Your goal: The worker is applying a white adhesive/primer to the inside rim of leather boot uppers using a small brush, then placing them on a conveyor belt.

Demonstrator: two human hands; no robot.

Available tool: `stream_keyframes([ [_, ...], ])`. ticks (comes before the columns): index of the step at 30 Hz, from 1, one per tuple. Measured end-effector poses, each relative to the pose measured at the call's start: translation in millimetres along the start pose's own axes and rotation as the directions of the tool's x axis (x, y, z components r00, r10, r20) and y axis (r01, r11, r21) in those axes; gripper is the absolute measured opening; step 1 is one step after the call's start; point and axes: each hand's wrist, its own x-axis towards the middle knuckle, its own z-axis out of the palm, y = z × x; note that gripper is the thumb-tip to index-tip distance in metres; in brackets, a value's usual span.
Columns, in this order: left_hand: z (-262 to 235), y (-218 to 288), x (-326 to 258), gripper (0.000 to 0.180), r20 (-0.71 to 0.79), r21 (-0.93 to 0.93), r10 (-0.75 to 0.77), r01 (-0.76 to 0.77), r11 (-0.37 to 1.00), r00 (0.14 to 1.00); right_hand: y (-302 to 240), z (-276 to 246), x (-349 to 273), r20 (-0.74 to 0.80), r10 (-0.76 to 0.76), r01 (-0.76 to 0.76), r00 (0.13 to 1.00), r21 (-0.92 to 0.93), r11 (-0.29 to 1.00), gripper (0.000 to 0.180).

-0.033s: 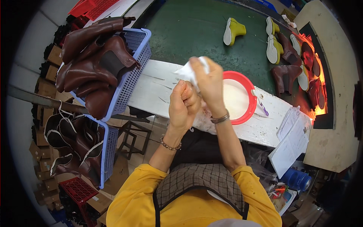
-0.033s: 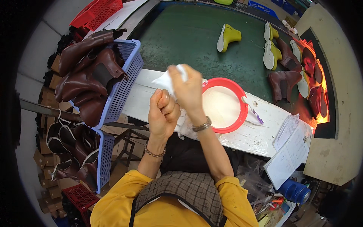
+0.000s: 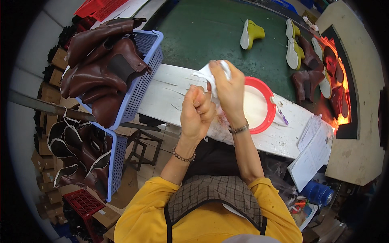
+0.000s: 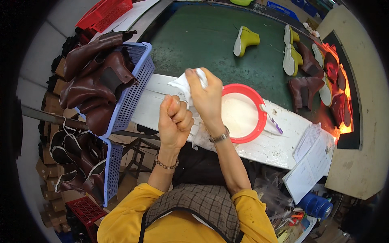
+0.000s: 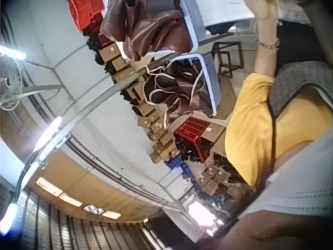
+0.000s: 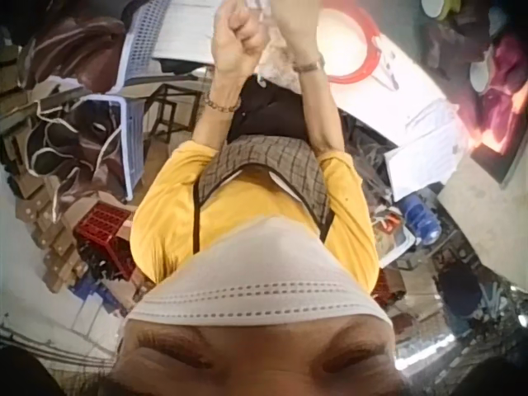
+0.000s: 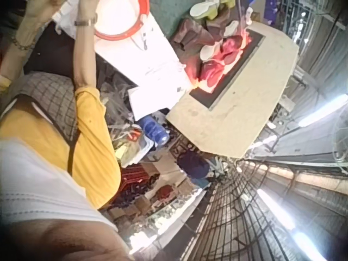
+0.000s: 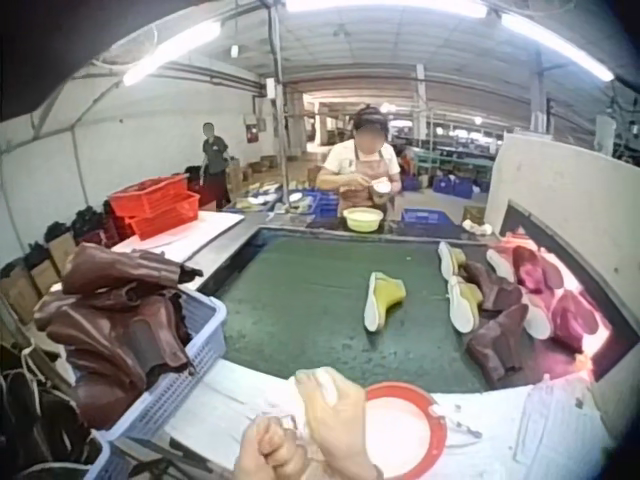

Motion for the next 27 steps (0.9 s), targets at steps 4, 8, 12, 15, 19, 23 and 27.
stream_keyframes([
  [4,35.9,-7.5,16.6,0.029,-0.604,0.351,0.348,-0.153,0.924,0.718,-47.0,39.9,-50.1,0.053,-0.796,0.754,0.603,-0.366,0.546,0.014],
  [8,36.9,-17.7,-12.1,0.045,-0.523,0.832,0.371,0.365,0.417,0.767,1.8,17.1,-20.2,0.131,-0.367,0.388,0.921,-0.389,0.836,0.025],
  [12,89.3,1.3,-11.6,0.046,-0.563,0.764,0.005,0.519,0.384,0.826,-1.1,-18.9,18.1,-0.056,-0.369,0.304,0.928,-0.459,0.835,0.030],
  [15,84.9,32.5,-23.3,0.045,-0.578,0.757,0.171,0.445,0.479,0.798,-17.9,-54.9,28.7,-0.209,-0.468,0.295,0.859,-0.545,0.785,0.032],
  [19,66.8,35.5,-30.9,0.044,-0.629,0.707,0.239,0.416,0.572,0.740,-15.6,-42.3,15.6,-0.085,-0.425,0.338,0.901,-0.476,0.812,0.032],
  [23,65.1,25.0,-27.2,0.041,-0.604,0.661,0.146,0.390,0.641,0.784,19.1,-44.0,25.7,-0.077,-0.652,0.369,0.754,-0.771,0.518,0.022],
  [27,65.2,31.1,-33.7,0.049,-0.585,0.767,0.266,0.416,0.488,0.766,41.3,-82.9,39.7,-0.077,-0.422,0.119,0.903,-0.900,0.419,0.022],
])
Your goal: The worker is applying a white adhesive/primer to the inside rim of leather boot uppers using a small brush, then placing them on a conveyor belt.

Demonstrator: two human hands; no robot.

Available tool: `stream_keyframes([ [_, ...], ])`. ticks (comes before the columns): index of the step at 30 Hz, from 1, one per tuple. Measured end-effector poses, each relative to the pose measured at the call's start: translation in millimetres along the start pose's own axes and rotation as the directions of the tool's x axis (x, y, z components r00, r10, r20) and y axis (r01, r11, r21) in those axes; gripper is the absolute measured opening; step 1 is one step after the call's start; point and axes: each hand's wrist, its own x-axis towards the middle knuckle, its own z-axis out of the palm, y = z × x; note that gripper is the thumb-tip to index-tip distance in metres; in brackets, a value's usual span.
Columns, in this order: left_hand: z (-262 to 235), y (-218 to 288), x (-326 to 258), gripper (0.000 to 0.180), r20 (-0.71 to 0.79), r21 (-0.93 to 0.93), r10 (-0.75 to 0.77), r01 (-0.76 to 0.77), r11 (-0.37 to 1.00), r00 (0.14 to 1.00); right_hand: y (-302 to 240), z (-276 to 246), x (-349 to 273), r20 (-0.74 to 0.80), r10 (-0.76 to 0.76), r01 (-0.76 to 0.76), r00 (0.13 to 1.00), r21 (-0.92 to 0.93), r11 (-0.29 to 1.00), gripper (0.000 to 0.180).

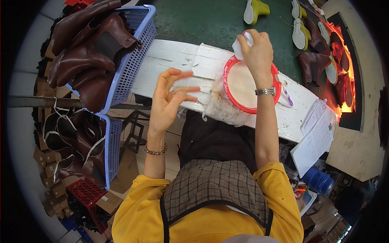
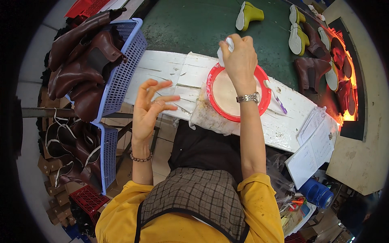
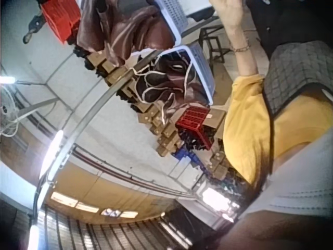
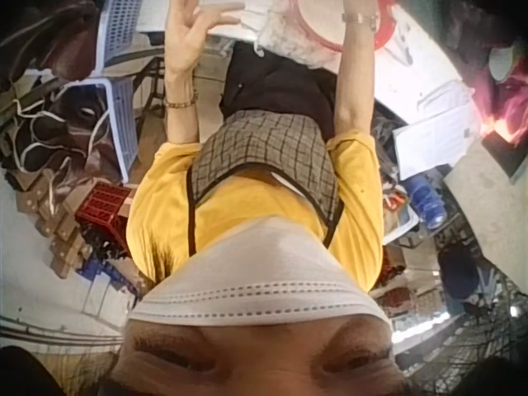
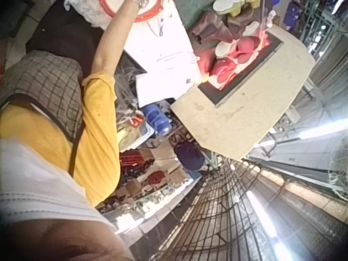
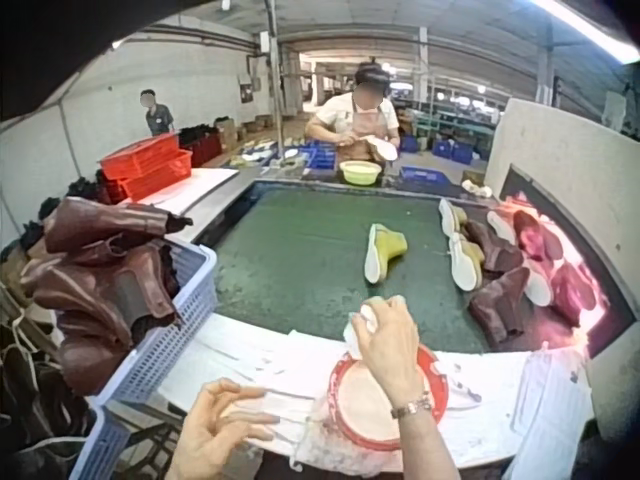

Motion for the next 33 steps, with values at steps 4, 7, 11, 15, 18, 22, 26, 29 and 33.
stream_keyframes([
  [4,19.1,-31.3,-3.1,0.058,0.193,0.029,-0.399,0.401,0.915,0.896,8.3,19.2,-18.3,0.123,-0.046,0.057,0.991,-0.087,0.995,0.021],
  [7,54.7,-70.3,-1.3,0.069,0.177,-0.081,-0.456,0.475,0.876,0.872,-2.8,23.7,-29.3,0.199,-0.039,0.052,0.979,-0.064,0.997,0.018],
  [11,65.8,-92.3,7.4,0.070,0.075,-0.120,-0.384,0.390,0.913,0.920,-1.4,18.9,-37.0,0.230,-0.123,0.108,0.965,0.076,0.991,0.018],
  [15,67.6,-102.5,4.7,0.062,0.044,-0.231,-0.337,0.338,0.912,0.941,-6.6,12.7,-58.3,0.324,-0.224,0.149,0.919,0.242,0.959,0.020],
  [18,67.4,-104.8,1.4,0.064,0.043,-0.279,-0.310,0.309,0.909,0.950,-20.1,-6.3,-78.9,0.372,-0.213,0.094,0.904,0.313,0.945,0.021],
  [22,65.0,-105.3,-5.1,0.066,0.016,-0.287,-0.317,0.308,0.907,0.948,-26.4,-36.7,-89.0,0.504,-0.216,0.041,0.836,0.335,0.941,0.016],
  [26,38.3,-66.9,-7.2,0.068,0.013,-0.109,-0.300,0.299,0.948,0.954,-30.0,-71.1,-91.6,0.476,-0.160,0.030,0.865,0.268,0.963,0.017],
  [29,20.6,-61.1,-4.3,0.054,-0.182,-0.229,-0.146,0.103,0.968,0.972,-71.8,-58.3,-102.3,0.138,-0.249,0.116,0.959,0.608,0.786,0.020],
  [33,28.7,-34.7,-6.3,0.037,-0.307,-0.255,-0.055,-0.027,0.967,0.950,-117.4,-3.5,-104.0,-0.175,-0.297,0.343,0.939,0.564,0.751,0.018],
])
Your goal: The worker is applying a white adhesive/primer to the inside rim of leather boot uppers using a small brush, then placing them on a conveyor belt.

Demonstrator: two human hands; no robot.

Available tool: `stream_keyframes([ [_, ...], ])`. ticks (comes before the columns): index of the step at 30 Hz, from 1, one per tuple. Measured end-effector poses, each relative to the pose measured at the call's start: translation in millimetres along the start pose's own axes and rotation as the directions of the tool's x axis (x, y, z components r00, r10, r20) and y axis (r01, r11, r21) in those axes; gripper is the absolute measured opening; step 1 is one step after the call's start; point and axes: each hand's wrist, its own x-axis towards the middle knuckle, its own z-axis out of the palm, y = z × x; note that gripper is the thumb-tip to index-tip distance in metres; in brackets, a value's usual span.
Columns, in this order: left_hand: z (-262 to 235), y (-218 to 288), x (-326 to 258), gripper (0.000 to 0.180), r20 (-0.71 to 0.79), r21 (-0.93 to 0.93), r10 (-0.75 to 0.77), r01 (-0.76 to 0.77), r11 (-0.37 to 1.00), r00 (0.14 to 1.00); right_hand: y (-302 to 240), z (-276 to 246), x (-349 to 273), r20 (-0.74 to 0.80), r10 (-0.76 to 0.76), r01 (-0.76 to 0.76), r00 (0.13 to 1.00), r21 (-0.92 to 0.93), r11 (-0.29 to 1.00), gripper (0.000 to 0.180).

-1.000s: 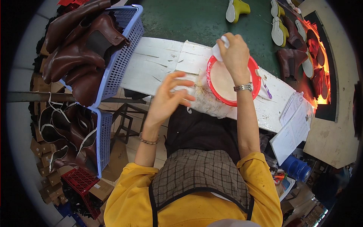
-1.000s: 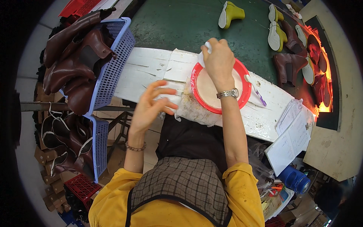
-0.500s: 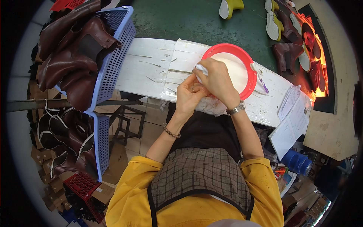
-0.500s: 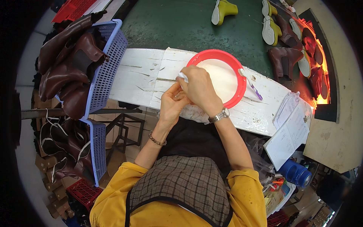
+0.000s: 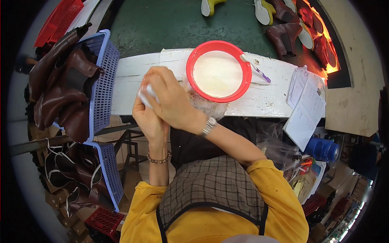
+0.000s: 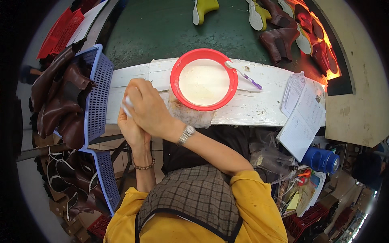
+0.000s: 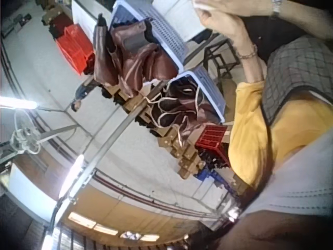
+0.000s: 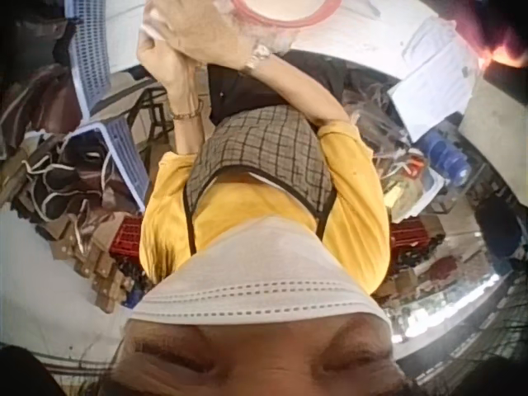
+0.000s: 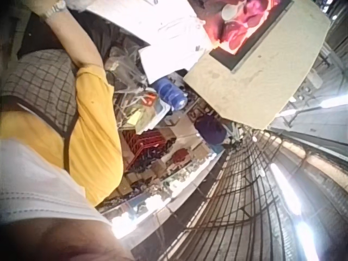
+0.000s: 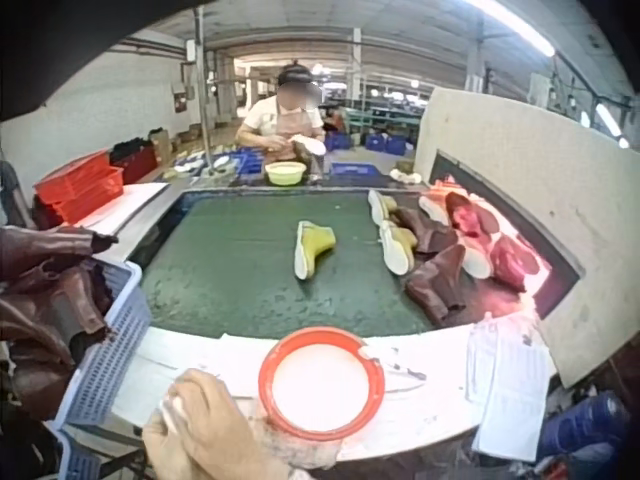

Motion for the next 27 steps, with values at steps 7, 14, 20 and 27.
stream_keyframes([
  [7,15.8,12.4,8.7,0.029,0.035,0.019,-0.042,0.041,0.999,0.999,60.5,-18.7,35.4,-0.061,0.505,-0.465,0.861,0.312,0.829,0.019],
  [14,38.4,10.1,22.6,0.028,-0.038,-0.253,-0.104,0.091,0.963,0.994,2.2,-0.4,11.8,0.070,0.228,-0.238,0.971,0.281,0.930,0.025],
  [20,17.4,4.1,16.8,0.023,0.099,0.721,0.131,-0.162,0.674,0.986,32.1,-9.4,47.7,0.311,0.572,-0.635,0.759,0.157,0.756,0.021],
  [27,3.1,44.6,15.7,0.019,0.402,0.851,0.308,-0.476,0.222,0.862,-3.4,0.8,29.3,0.255,0.269,-0.301,0.929,0.098,0.948,0.021],
])
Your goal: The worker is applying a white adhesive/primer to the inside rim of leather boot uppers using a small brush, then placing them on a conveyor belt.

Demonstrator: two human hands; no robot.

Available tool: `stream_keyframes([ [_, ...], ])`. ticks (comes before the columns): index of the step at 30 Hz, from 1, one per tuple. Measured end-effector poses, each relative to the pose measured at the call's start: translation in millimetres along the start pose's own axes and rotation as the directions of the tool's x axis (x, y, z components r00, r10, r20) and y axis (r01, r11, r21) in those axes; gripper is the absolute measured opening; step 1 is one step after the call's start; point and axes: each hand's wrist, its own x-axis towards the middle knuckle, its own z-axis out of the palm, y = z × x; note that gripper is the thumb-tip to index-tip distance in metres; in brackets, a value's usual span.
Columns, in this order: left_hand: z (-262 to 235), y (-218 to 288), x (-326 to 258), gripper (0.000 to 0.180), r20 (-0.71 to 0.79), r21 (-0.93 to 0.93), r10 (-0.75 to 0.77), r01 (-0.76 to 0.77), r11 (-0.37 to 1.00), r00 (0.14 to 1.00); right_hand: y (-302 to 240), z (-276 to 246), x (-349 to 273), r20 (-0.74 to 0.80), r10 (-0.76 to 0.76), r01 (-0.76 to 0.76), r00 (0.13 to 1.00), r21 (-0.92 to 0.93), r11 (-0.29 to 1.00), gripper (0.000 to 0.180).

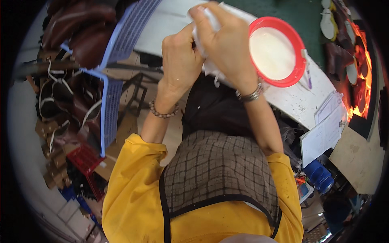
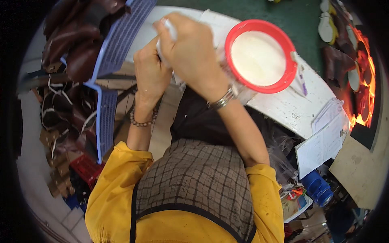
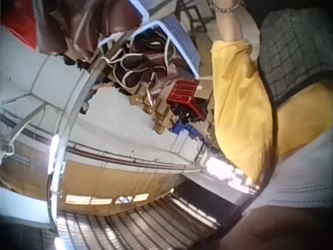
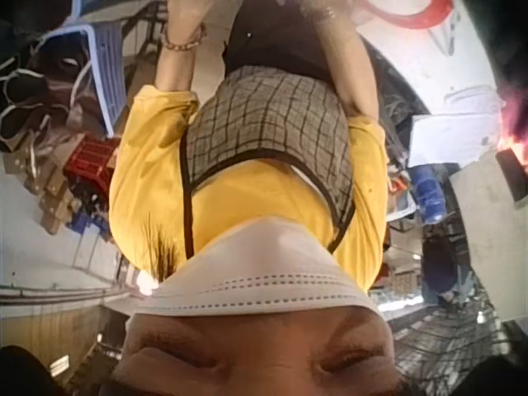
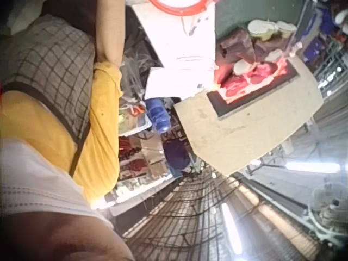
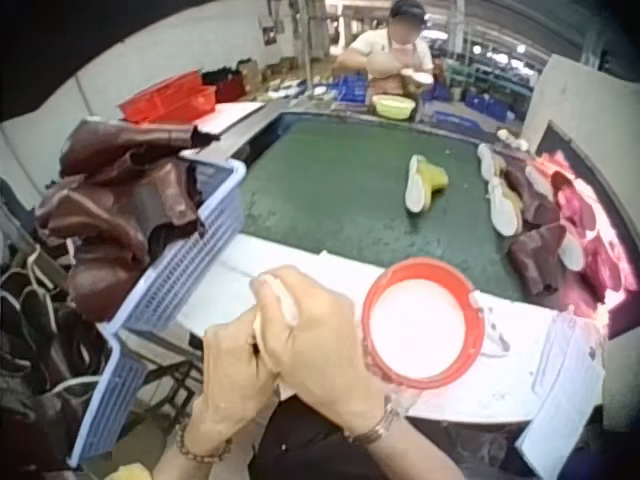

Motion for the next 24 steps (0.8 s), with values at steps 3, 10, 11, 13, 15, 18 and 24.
stream_keyframes([
  [3,-26.7,-10.3,-24.0,0.028,0.051,-0.117,-0.251,0.256,0.960,0.967,16.5,7.9,-15.8,0.023,-0.070,0.070,0.997,0.009,0.998,0.021],
  [10,-75.9,-30.8,-63.8,0.040,-0.088,-0.469,-0.544,0.447,0.762,0.835,77.4,24.1,-147.6,0.907,0.058,-0.087,0.417,-0.024,0.996,0.024],
  [11,-73.0,-28.2,-67.1,0.040,-0.028,-0.483,-0.568,0.486,0.728,0.822,97.9,35.5,-173.5,0.889,0.004,0.139,0.458,-0.076,0.987,0.016],
  [13,-67.4,-26.6,-76.0,0.036,0.009,-0.455,-0.543,0.487,0.745,0.840,115.4,65.9,-187.6,0.866,0.002,0.252,0.500,-0.148,0.956,0.014],
  [15,-60.5,-23.6,-76.9,0.034,0.037,-0.452,-0.519,0.477,0.754,0.854,114.1,83.0,-180.3,0.835,0.007,0.356,0.550,-0.242,0.903,0.013],
  [18,-59.2,-22.7,-73.1,0.037,-0.049,-0.520,-0.593,0.486,0.703,0.804,89.7,84.7,-153.4,0.664,-0.064,0.334,0.745,-0.288,0.897,0.016],
  [24,-56.3,-32.2,-61.3,0.038,0.010,-0.639,-0.575,0.448,0.626,0.818,112.2,42.5,-179.1,0.764,0.227,0.126,0.603,-0.373,0.919,0.009],
])
